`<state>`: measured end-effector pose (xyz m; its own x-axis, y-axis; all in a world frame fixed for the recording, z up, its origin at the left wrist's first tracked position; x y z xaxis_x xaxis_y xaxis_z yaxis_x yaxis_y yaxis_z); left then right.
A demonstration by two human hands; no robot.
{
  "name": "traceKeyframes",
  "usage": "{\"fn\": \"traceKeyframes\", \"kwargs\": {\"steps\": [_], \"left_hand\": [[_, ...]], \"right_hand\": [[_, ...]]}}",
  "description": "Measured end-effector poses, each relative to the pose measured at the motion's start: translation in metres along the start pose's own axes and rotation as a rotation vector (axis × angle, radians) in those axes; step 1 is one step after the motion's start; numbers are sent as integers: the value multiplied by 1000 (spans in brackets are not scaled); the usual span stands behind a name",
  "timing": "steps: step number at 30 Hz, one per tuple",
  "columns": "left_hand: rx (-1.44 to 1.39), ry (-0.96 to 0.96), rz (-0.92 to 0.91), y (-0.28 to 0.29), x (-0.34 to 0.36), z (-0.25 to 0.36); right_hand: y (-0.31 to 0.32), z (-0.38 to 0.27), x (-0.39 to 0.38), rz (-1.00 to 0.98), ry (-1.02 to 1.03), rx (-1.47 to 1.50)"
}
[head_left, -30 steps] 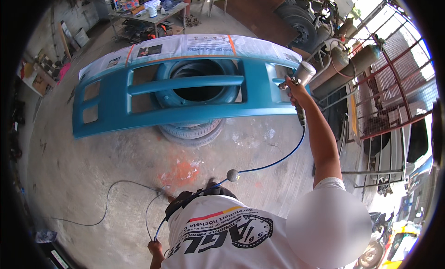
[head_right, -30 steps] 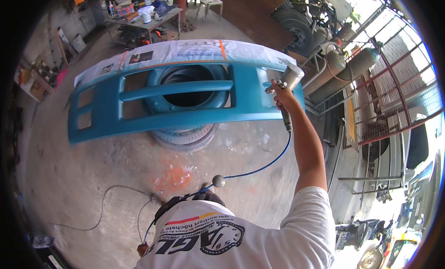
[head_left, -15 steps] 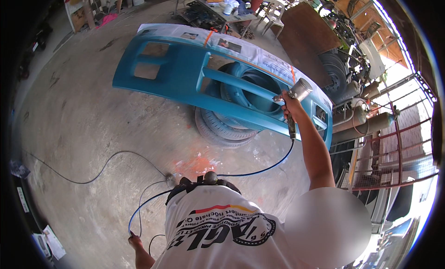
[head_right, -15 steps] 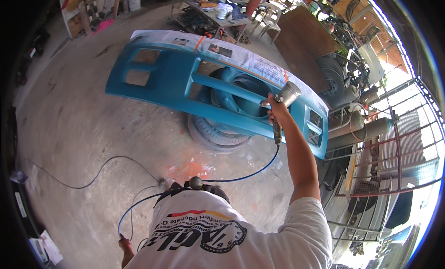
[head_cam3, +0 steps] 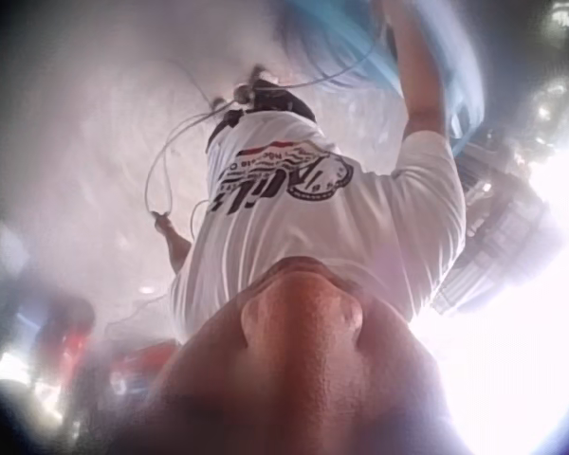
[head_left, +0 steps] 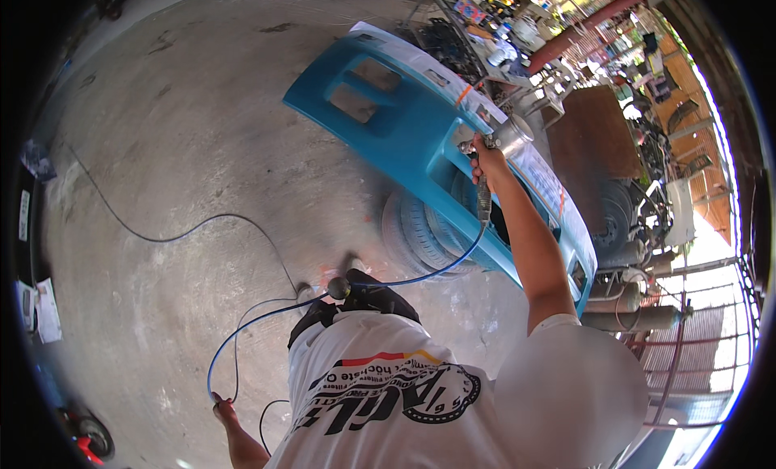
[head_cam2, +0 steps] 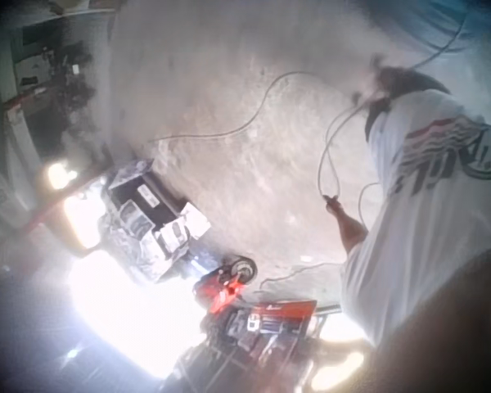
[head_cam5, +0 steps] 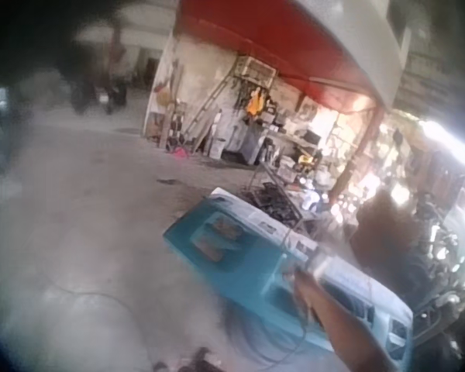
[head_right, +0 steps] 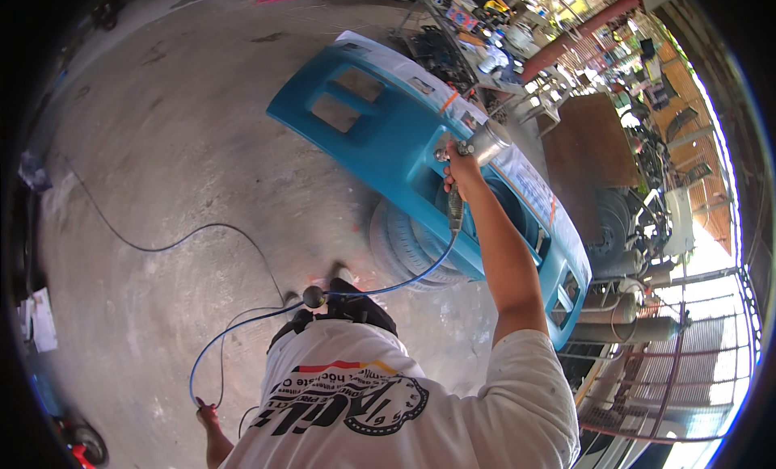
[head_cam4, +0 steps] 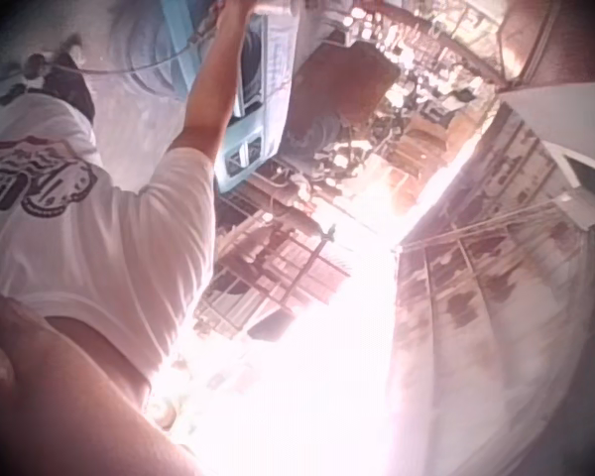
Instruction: The person uses a spray gun to apply paint to a teal car bumper propped on stacked tires. After finishing the coat, they walk to a workbench, open paint cans, and pour paint into the spray gun cup.
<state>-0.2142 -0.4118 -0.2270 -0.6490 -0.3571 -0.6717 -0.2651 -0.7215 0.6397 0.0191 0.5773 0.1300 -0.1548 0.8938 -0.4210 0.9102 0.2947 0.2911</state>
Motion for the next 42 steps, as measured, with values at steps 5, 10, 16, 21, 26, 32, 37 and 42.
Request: {"fn": "traceKeyframes", "kwargs": {"steps": [5, 10, 16, 21, 26, 32, 37, 42], "left_hand": [[-127, 115, 101, -13, -55, -61], [-136, 213, 162, -24, -113, -96], [-129, 269, 216, -63, -204, -122], [-173, 383, 167, -101, -276, -135], [-169, 421, 39, -120, -324, -133], [-34, 313, -57, -85, -264, -107], [81, 136, -67, -23, -139, -54], [263, -81, 32, 32, -32, 40]], "right_hand": [[-94, -36, 36, -115, 16, -18], [-192, -78, 71, -188, 31, -13], [-306, -128, 109, -315, 64, 30], [-379, -154, 143, -389, 115, 155], [-389, -148, 152, -438, 121, 160], [-278, -98, 143, -263, 55, 45], [-148, -62, 103, -137, 58, -20], [-11, -15, 62, 11, 59, -2]]}}
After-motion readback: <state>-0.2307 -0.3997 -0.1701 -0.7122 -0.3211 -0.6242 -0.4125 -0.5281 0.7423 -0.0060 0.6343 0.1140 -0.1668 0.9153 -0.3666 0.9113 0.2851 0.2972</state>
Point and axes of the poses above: each hand's wrist, its own x-axis towards the middle knuckle, its own y-axis out of the back of the hand, z = x × y, the point moved 6 cm from there along x, towards the middle knuckle, and after that the axes turned 5 degrees about x, right-handed, at the moved point
